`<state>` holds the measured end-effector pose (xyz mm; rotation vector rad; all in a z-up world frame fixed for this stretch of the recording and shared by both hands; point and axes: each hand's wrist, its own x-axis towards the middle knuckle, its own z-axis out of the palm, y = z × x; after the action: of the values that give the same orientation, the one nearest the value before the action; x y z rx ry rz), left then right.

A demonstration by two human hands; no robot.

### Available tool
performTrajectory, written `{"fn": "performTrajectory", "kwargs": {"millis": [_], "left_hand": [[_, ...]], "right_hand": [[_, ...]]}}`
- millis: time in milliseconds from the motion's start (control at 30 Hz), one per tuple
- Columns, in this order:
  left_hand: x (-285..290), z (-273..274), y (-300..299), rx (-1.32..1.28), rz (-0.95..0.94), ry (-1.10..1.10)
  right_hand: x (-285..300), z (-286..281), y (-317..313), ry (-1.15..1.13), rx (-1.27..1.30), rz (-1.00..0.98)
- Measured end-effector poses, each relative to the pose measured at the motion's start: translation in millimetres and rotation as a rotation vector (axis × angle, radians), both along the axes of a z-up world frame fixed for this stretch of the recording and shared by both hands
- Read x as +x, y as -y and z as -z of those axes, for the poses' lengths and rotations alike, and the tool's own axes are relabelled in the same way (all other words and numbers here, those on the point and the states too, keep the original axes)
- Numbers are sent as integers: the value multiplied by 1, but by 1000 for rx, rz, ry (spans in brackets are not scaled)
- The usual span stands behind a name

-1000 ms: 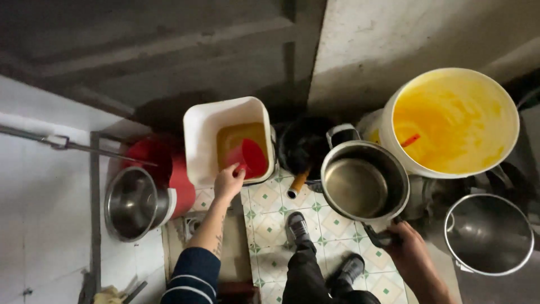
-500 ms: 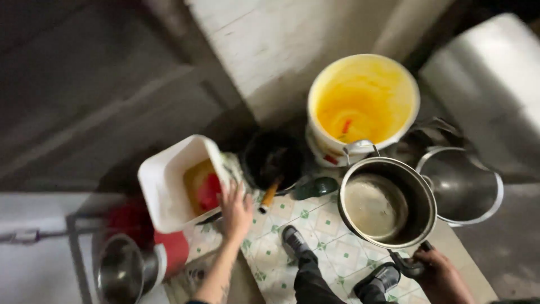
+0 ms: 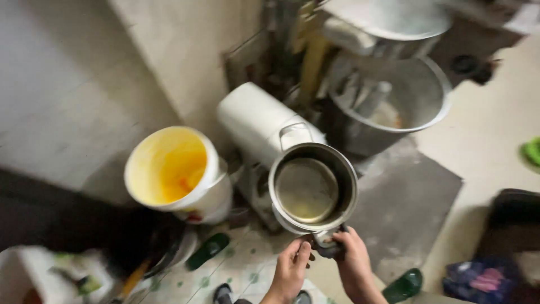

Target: The person pours a liquid from a red ladle into a large industrial mixer bowl, then fills the ladle with water at a sink. They turn on the mixer and pour the water into the bowl while the machine mixes the contents.

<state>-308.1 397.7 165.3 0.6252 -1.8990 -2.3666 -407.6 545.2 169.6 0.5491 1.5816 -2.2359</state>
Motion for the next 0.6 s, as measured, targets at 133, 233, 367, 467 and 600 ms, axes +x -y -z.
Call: {"fn": "performTrajectory", "kwargs": {"millis": [133,233,367,467,600], "left_hand": [[-93,3,-91,239,-102,81],[-145,-8,-130,434,-201,171],[-216,-9,-149,362,-405,147],[-264,-32,-139,369,-489,83],[-338,-58,-110,306,-564,88]], "right_hand": [[-60,-26,-43,-112,194,42],[-90,-54,-60,-5,114,56],[-159,-50,-78,87,13,-41],[-225,-41,-91,-35,191,-315],[-336,-29,-119,-497,436,-704]]}}
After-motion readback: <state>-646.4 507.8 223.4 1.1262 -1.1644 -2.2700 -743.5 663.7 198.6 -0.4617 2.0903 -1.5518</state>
